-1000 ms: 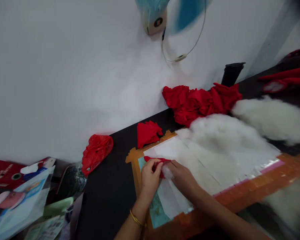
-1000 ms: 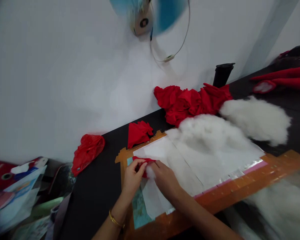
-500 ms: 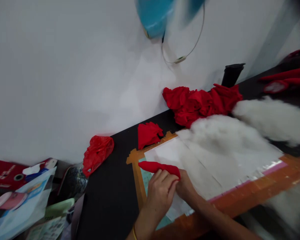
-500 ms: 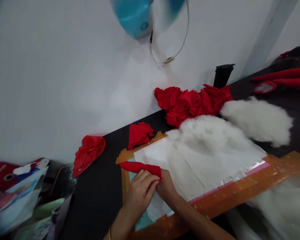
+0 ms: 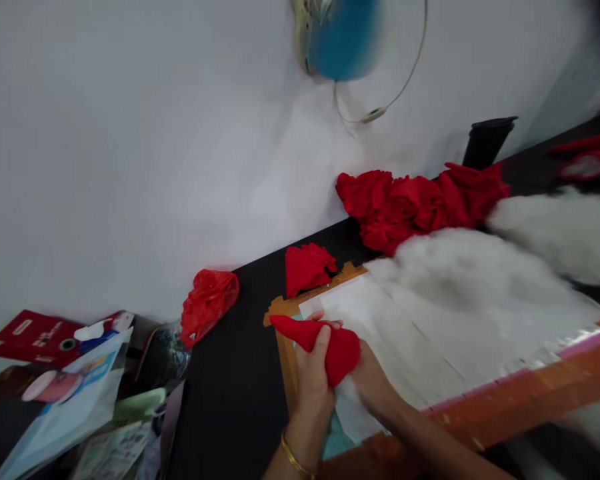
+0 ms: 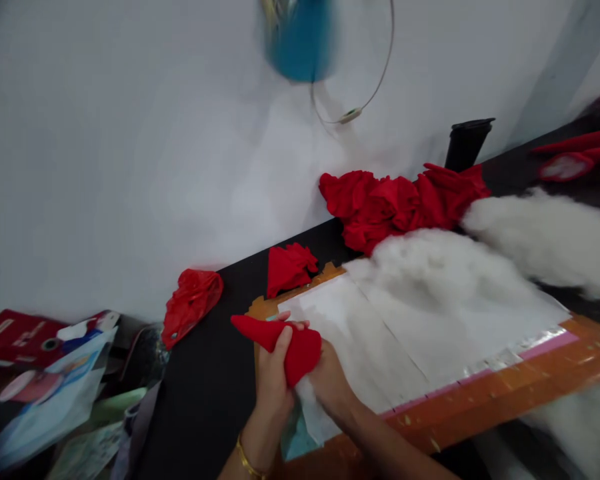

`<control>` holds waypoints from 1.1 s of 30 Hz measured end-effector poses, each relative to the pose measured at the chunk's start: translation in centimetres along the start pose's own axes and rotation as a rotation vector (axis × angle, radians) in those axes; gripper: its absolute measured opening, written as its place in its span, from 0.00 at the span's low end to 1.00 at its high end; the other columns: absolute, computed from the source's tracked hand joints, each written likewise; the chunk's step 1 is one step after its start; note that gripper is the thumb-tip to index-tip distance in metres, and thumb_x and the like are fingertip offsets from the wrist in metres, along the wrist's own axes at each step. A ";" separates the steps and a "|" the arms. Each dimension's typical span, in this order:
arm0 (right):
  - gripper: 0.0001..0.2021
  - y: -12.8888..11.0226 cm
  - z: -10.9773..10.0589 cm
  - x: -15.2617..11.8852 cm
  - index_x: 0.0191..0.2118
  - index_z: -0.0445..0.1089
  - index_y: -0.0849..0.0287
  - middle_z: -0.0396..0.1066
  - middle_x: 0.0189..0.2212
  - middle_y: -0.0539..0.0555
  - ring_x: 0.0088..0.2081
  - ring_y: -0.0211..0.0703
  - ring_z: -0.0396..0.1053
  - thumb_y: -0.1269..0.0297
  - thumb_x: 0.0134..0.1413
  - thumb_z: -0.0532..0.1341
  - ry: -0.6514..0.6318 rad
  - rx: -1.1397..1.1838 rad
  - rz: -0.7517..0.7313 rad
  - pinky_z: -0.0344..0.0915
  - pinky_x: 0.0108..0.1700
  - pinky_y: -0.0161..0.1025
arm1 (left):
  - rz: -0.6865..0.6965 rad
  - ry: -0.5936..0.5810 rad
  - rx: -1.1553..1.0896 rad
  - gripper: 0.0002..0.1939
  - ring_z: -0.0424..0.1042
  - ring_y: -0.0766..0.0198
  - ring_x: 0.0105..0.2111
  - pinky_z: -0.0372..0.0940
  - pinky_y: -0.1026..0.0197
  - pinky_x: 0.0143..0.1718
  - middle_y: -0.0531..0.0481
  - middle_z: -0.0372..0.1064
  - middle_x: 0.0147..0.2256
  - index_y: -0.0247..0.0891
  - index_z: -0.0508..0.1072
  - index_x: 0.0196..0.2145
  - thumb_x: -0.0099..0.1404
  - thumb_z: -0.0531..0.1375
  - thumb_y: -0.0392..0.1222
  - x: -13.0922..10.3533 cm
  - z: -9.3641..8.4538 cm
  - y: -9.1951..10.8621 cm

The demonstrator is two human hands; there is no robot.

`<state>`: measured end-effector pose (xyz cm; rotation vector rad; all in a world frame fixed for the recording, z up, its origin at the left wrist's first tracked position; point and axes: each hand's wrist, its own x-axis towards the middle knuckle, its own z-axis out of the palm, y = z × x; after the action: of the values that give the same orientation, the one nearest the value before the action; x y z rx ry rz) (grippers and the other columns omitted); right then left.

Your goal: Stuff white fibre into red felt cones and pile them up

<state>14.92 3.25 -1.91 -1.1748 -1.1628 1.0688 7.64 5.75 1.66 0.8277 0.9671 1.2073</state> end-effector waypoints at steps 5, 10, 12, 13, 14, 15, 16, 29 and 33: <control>0.12 0.1 -0.4 0.6 0.41 0.72 0.56 0.77 0.41 0.56 0.42 0.51 0.74 0.59 0.52 0.60 0.074 0.129 0.085 0.72 0.45 0.47 | -0.087 0.085 -0.163 0.24 0.77 0.53 0.42 0.71 0.55 0.43 0.47 0.76 0.37 0.38 0.68 0.49 0.54 0.68 0.43 0.1 0.2 -1.5; 0.23 0.4 -1.5 -0.1 0.54 0.61 0.55 0.67 0.56 0.58 0.57 0.50 0.65 0.58 0.52 0.60 0.042 0.254 0.105 0.64 0.58 0.48 | -0.152 0.238 -0.202 0.21 0.78 0.56 0.37 0.72 0.55 0.44 0.45 0.76 0.37 0.36 0.68 0.47 0.56 0.66 0.42 2.1 -1.1 -1.3; 0.27 0.7 -2.0 -1.0 0.57 0.56 0.54 0.60 0.60 0.60 0.58 0.52 0.63 0.56 0.52 0.61 0.063 0.163 0.113 0.68 0.54 0.48 | -0.094 0.251 -0.165 0.21 0.78 0.57 0.38 0.72 0.56 0.44 0.44 0.76 0.40 0.37 0.68 0.48 0.58 0.65 0.43 2.6 -1.4 -0.9; 0.29 0.8 -2.2 -1.5 0.58 0.54 0.53 0.56 0.62 0.61 0.59 0.53 0.62 0.56 0.52 0.61 0.080 0.102 0.104 0.71 0.50 0.47 | -0.074 0.250 -0.144 0.21 0.78 0.58 0.39 0.72 0.56 0.44 0.44 0.76 0.42 0.38 0.68 0.49 0.58 0.64 0.44 2.8 -1.5 -0.8; 0.30 0.8 -2.4 -2.0 0.59 0.53 0.52 0.52 0.64 0.61 0.59 0.54 0.61 0.56 0.52 0.62 0.108 0.030 0.073 0.73 0.45 0.46 | -0.073 0.250 -0.130 0.22 0.77 0.58 0.39 0.72 0.55 0.44 0.44 0.75 0.43 0.39 0.68 0.50 0.59 0.64 0.45 2.9 -1.5 -0.7; 0.29 0.9 -2.5 -2.5 0.59 0.53 0.51 0.49 0.65 0.61 0.59 0.55 0.60 0.57 0.53 0.62 0.147 -0.055 0.015 0.74 0.42 0.44 | -0.093 0.248 -0.129 0.22 0.77 0.58 0.40 0.72 0.55 0.45 0.44 0.75 0.44 0.39 0.67 0.50 0.59 0.64 0.46 2.9 -1.5 -0.7; 0.28 1.0 -2.6 -2.9 0.58 0.55 0.50 0.49 0.65 0.61 0.60 0.56 0.59 0.59 0.53 0.62 0.200 -0.148 -0.067 0.73 0.41 0.43 | -0.127 0.245 -0.139 0.22 0.77 0.58 0.40 0.72 0.55 0.45 0.43 0.75 0.44 0.38 0.67 0.50 0.60 0.63 0.47 2.9 -1.5 -0.8; 0.15 2.2 -3.3 -1.7 0.45 0.69 0.58 0.74 0.36 0.58 0.40 0.48 0.71 0.77 0.58 0.50 0.012 -0.568 -0.439 0.73 0.41 0.44 | -0.436 0.233 -0.304 0.22 0.77 0.55 0.38 0.69 0.55 0.48 0.41 0.77 0.38 0.32 0.73 0.46 0.54 0.69 0.43 1.1 -0.1 -1.3; 0.18 2.5 -3.1 -1.6 0.51 0.66 0.60 0.73 0.47 0.63 0.52 0.51 0.68 0.74 0.58 0.49 -0.107 -0.507 -0.454 0.70 0.52 0.49 | -0.358 0.134 -0.176 0.25 0.77 0.55 0.41 0.68 0.55 0.49 0.41 0.77 0.43 0.35 0.73 0.48 0.52 0.70 0.41 0.4 -0.1 -1.5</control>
<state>17.83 1.54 -4.57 -1.1567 -1.7506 0.5049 8.16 5.90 0.24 0.4163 1.0497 1.0268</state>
